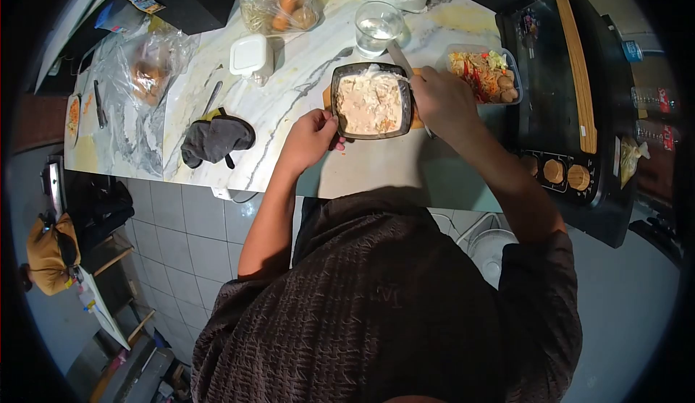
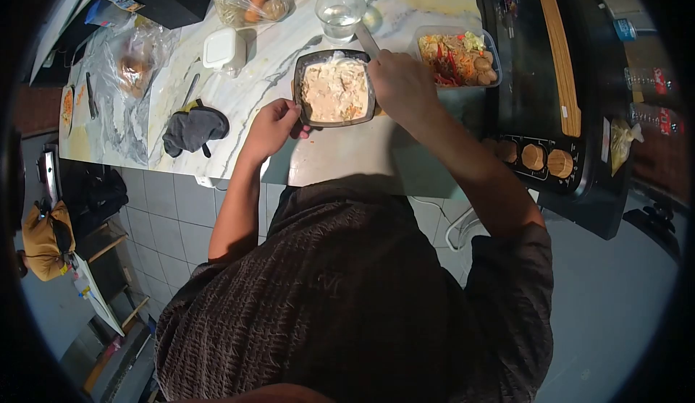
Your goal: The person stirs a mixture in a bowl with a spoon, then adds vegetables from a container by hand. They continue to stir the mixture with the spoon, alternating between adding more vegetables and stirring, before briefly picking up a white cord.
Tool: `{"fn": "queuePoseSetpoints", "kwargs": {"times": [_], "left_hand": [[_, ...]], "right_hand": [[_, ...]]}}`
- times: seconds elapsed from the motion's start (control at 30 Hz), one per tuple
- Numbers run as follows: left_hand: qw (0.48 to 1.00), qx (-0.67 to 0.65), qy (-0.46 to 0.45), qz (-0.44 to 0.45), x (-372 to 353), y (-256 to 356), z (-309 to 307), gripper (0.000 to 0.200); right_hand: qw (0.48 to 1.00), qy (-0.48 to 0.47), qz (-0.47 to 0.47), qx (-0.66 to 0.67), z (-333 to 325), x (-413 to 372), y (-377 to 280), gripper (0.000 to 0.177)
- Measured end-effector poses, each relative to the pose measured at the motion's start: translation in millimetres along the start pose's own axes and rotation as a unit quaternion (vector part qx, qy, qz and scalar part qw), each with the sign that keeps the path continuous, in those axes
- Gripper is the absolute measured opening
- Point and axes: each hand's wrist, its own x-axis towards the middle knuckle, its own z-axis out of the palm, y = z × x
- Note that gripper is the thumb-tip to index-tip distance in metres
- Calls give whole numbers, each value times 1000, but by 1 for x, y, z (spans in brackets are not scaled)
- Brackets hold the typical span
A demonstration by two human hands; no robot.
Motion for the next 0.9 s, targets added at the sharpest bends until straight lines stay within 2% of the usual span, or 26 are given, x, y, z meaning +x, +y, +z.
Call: {"fn": "queuePoseSetpoints", "kwargs": {"times": [0.07,0.13,0.2,0.23,0.3,0.33,0.4,0.43,0.5,0.53,0.6,0.7,0.83,0.9], "left_hand": [[1000,-4,2,-1,-1,2,1,24],[998,64,12,3,-3,4,4,24],[998,68,10,1,-2,2,5,24],[997,73,9,-2,-3,0,7,24],[999,39,8,-5,-3,-3,8,26],[1000,8,8,-7,-4,-4,8,27],[1000,15,2,-4,-5,-2,7,27],[1000,23,-3,0,-5,-1,7,28],[1000,26,-12,-6,-5,1,5,28],[999,31,-17,-8,-4,2,4,28],[1000,22,-17,-14,-6,3,3,28],[1000,9,-22,-17,-6,-1,3,28],[1000,-18,-20,-12,-7,-2,5,26],[1000,-6,-6,-5,-8,-4,7,27]], "right_hand": [[999,-15,-1,34,8,-8,1,10],[997,-30,-2,69,5,-10,-3,12],[969,-188,153,56,-4,-11,-6,20],[968,-192,152,55,-5,-14,-7,20],[922,-269,238,146,-4,-20,-7,29],[921,-271,238,146,1,-24,-8,29],[859,-284,334,263,10,-30,-15,28],[858,-285,336,263,10,-29,-19,28],[859,-216,369,282,5,-25,-26,28],[858,-219,367,284,0,-23,-25,28],[912,-144,311,226,-10,-21,-24,26],[938,-101,270,190,-21,-19,-34,24],[947,-130,204,210,-6,-34,-46,19],[977,-133,111,123,5,-37,-49,14]]}}
